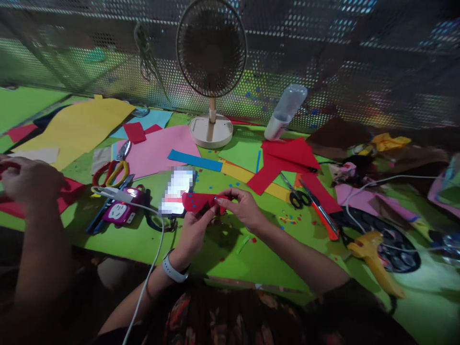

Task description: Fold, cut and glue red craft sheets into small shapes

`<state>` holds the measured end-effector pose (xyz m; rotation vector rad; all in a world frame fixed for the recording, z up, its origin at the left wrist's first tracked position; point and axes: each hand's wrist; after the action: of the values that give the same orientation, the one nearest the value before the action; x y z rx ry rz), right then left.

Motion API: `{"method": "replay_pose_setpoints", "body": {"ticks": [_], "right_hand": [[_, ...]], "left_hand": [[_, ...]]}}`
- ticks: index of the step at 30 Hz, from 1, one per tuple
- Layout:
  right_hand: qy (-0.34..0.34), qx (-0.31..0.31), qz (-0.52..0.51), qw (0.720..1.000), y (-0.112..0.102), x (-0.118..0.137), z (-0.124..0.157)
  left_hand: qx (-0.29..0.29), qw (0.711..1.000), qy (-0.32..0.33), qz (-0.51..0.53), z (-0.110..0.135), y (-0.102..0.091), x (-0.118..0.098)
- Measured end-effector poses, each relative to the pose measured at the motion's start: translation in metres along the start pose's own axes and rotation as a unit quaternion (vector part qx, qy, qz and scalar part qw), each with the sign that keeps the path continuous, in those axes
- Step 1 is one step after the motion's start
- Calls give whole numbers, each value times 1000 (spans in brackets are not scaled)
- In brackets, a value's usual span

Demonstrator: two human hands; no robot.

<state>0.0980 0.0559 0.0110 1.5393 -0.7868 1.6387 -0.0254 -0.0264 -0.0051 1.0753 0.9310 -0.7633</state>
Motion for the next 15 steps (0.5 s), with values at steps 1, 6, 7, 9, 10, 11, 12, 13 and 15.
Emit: {"method": "replay_pose_setpoints", "body": {"ticks": [1,6,7,9,10,11,12,13,15], "right_hand": [[-1,1,1,1000,0,1,0],[13,0,2,1000,0,4,0],[15,1,2,1000,0,4,0],[16,4,2,1000,0,4,0],[14,6,3,1000,0,4,0],[8,6,6,1000,0,4,0],[0,3,11,1000,0,3,0],[-9,-3,18,1000,1,3,0],[-22,-13,31,999,1,3,0]], "left_hand": [[1,1000,-1,-2,0,0,0],[6,1000,-3,-6,0,-1,0],[9,1000,-3,-8,0,-1,0],[12,1000,-3,-10,0,-1,0],[14,1000,-2,-11,0,-1,0],[14,1000,-1,-11,0,0,0],[13,1000,-1,-11,0,0,0],[12,1000,-2,-11,0,0,-1],[10,1000,-12,-3,0,0,-1]]}}
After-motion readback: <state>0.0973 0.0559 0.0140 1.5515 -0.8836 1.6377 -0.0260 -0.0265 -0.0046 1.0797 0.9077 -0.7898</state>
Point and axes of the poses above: each hand's wrist, its own z-axis away from the middle knuckle, its own y-axis out of the palm, x = y × z, and after that the axes turned 5 degrees about x, right-handed
